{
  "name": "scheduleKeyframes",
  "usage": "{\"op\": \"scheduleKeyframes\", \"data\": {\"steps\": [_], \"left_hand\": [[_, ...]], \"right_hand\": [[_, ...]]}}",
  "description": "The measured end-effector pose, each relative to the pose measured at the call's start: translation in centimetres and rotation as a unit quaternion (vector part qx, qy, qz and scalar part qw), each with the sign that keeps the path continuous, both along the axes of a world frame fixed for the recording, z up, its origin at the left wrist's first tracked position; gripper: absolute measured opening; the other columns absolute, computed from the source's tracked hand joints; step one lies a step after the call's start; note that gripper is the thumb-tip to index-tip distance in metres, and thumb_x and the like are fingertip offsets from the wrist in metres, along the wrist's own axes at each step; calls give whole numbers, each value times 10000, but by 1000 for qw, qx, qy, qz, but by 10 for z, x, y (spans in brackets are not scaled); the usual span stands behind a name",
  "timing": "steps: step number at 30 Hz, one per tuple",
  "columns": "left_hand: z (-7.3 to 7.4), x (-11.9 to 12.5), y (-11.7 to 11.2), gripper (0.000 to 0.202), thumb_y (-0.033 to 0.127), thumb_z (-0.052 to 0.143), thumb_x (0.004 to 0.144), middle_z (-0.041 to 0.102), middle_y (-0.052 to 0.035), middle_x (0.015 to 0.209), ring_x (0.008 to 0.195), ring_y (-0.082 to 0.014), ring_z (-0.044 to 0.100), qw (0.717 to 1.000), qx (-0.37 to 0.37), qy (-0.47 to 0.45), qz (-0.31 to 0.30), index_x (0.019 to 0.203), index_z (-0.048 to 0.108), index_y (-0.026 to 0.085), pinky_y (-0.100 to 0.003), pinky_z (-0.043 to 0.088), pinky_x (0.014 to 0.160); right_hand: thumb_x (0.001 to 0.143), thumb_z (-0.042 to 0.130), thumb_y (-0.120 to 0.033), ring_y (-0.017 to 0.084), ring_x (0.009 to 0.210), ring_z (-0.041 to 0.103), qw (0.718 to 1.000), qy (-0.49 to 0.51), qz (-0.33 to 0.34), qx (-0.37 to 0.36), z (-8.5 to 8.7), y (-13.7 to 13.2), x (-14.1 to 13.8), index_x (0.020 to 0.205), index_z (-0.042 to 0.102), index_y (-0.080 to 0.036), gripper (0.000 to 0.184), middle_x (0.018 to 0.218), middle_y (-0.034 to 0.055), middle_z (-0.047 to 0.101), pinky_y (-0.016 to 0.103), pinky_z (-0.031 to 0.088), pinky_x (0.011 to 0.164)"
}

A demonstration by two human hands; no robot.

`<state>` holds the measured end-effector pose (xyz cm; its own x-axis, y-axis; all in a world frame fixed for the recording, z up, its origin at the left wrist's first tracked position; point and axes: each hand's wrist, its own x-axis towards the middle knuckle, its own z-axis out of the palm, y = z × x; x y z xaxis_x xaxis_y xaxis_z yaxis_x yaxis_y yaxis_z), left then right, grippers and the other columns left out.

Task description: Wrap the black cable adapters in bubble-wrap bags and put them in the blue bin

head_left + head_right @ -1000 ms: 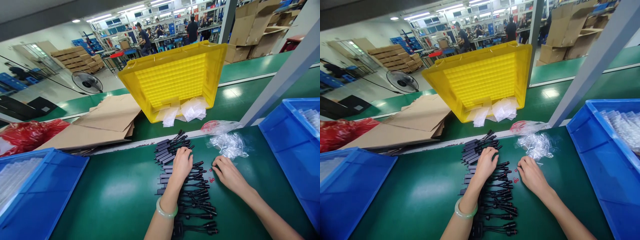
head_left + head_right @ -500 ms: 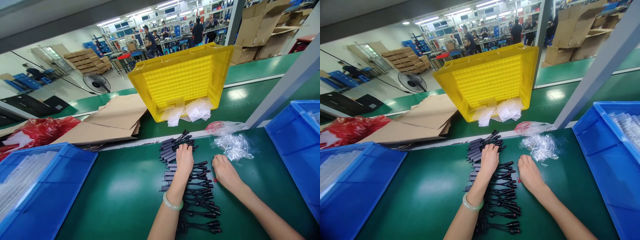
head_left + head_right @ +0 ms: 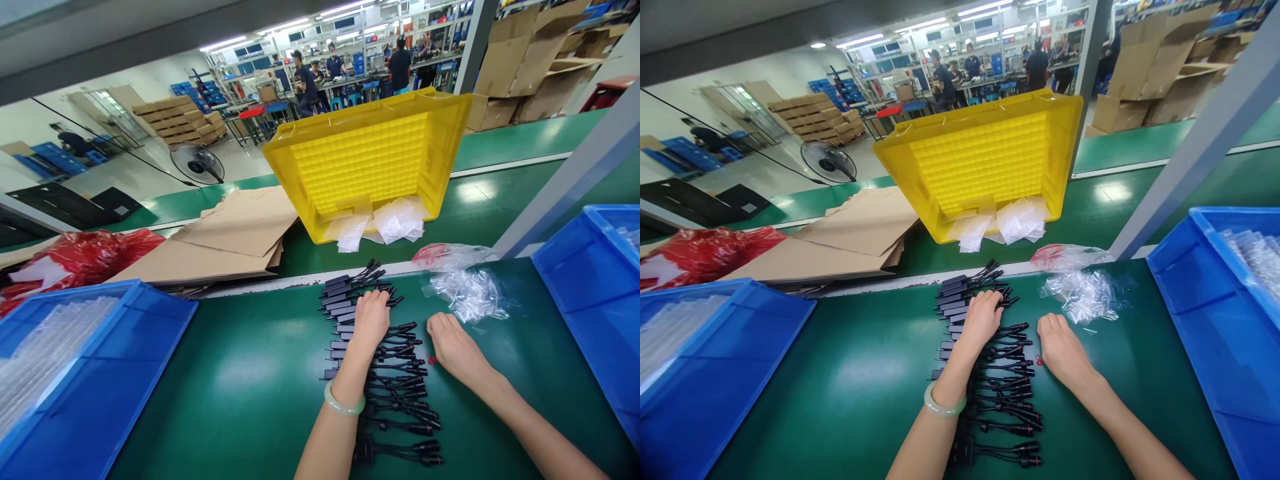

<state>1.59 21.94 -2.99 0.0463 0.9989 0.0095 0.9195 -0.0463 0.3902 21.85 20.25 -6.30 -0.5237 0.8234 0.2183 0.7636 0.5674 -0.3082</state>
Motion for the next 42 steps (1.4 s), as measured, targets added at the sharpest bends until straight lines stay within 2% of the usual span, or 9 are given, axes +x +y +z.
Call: {"op": "scheduleKeyframes", "data": {"steps": [3,6,11,16,19,24,35,38,42], "left_hand": [[0,-4,1,91,160,581,859,694,-22,952,941,-210,597,997,-15,-73,-17,912,624,219,-335,432,842],[0,-8,2,69,197,589,861,708,10,874,842,-163,632,989,-30,-143,-26,904,634,228,-276,451,803],[0,-12,3,130,192,577,842,698,16,786,745,-137,636,972,-48,-227,-46,933,666,213,-220,474,715],[-2,-15,5,291,186,585,817,699,20,771,716,-135,616,962,-62,-263,-50,1093,675,212,-224,479,712],[-3,-16,6,328,198,580,820,710,11,803,724,-141,614,960,-65,-268,-45,1133,677,219,-234,480,722],[-2,-15,6,270,197,578,820,715,19,812,734,-144,615,964,-62,-256,-34,1044,717,251,-236,468,717],[7,-5,0,207,134,541,825,696,25,780,715,-164,634,986,-16,-167,21,936,661,261,-262,453,700],[6,-5,0,195,123,538,841,699,19,842,772,-161,647,988,4,-155,21,963,614,255,-256,465,723],[5,-6,2,190,128,517,870,670,-27,1009,923,-167,621,989,40,-137,38,1021,568,231,-277,471,834]], "right_hand": [[941,371,-151,217,714,518,994,108,-9,-19,9,11,-9,805,466,-206,175,757,52,552,331,450,641],[947,395,-222,225,786,573,984,176,-17,-26,12,27,-23,883,505,-215,127,828,57,612,336,480,682],[938,394,-244,222,782,618,978,205,-35,-18,3,47,-46,959,521,-211,132,870,70,644,343,516,693],[944,409,-251,218,795,629,975,217,-32,-14,-2,46,-55,981,522,-207,127,886,72,646,342,533,702],[953,414,-253,216,806,626,976,219,-24,-5,-1,43,-55,978,523,-206,122,890,71,642,340,534,713],[967,396,-222,230,845,605,978,207,-4,24,1,41,-56,984,516,-192,124,905,92,628,354,524,744],[956,366,-171,248,900,580,982,182,22,54,4,37,-67,1043,504,-179,163,925,108,623,386,510,786],[952,382,-192,245,896,595,982,181,8,49,10,38,-57,1033,509,-189,151,921,101,632,373,510,779],[942,403,-230,227,794,605,987,158,-23,19,20,35,-24,909,530,-222,132,830,61,637,343,503,689]]}}
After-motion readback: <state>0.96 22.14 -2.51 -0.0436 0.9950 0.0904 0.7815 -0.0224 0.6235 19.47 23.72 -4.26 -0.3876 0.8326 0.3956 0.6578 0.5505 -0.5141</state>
